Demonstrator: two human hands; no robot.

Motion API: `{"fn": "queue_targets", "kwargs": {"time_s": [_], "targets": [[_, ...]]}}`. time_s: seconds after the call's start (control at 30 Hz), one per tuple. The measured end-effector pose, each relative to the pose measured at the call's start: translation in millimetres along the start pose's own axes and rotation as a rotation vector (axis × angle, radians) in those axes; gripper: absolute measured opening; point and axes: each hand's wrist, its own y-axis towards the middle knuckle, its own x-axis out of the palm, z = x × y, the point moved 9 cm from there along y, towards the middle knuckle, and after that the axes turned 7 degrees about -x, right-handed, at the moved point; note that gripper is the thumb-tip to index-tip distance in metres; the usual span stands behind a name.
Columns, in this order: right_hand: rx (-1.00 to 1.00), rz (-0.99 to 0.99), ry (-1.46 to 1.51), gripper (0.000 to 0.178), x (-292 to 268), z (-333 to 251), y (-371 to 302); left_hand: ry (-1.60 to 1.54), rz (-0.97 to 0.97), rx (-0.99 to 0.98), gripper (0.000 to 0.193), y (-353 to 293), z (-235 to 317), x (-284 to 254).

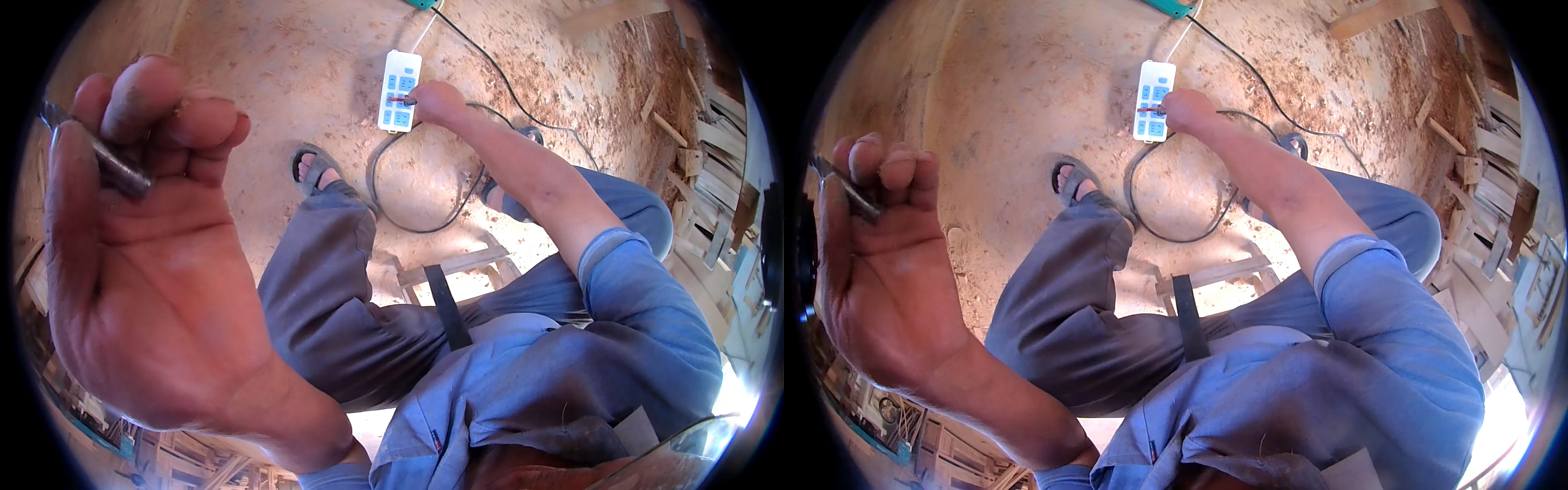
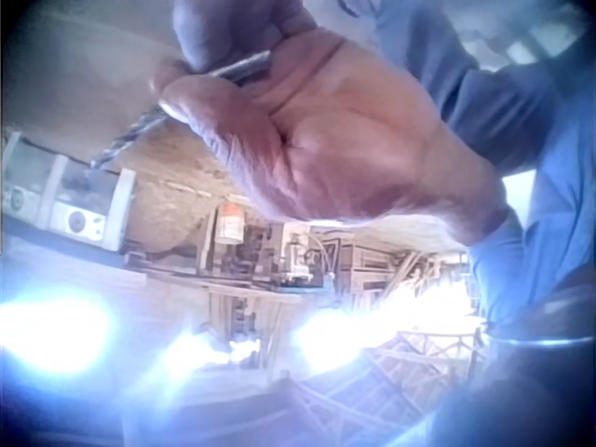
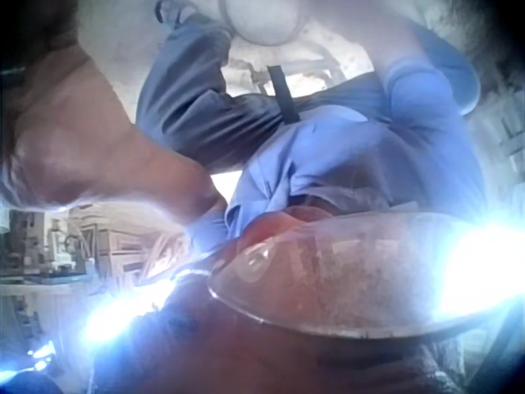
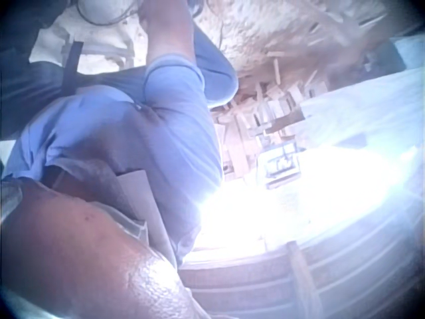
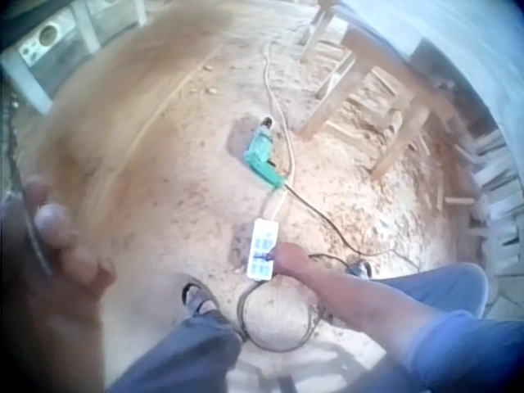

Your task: The person assembles a wooden structure by inserting dowels into pre-drilled holes, using a power drill to secure components, and marking measurements with a pencil and ruler. The person handles small wooden dowels, a power drill, and a ruler during the process.

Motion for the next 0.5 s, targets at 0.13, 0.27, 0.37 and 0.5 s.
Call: {"fn": "queue_targets", "kwargs": {"time_s": [0.13, 0.27, 0.37, 0.5], "targets": [[-0.108, -0.115, -0.144, 0.021, -6.8, -15.8, 3.1, -0.051, 0.011, -0.009, 0.032, 5.0, -5.4, -2.7], [-0.306, -0.101, -0.313, 0.019, -20.5, -46.5, 7.5, 0.006, 0.122, 0.026, 0.031, -1.4, 0.5, -0.7], [-0.341, -0.113, -0.352, 0.019, -8.7, -51.8, 14.9, -0.012, 0.093, 0.020, 0.031, 0.2, -0.7, 0.5], [-0.280, -0.194, -0.394, 0.020, -7.2, -74.0, 12.1, -0.001, 0.043, 0.038, 0.030, 2.6, 5.6, 2.5]]}}
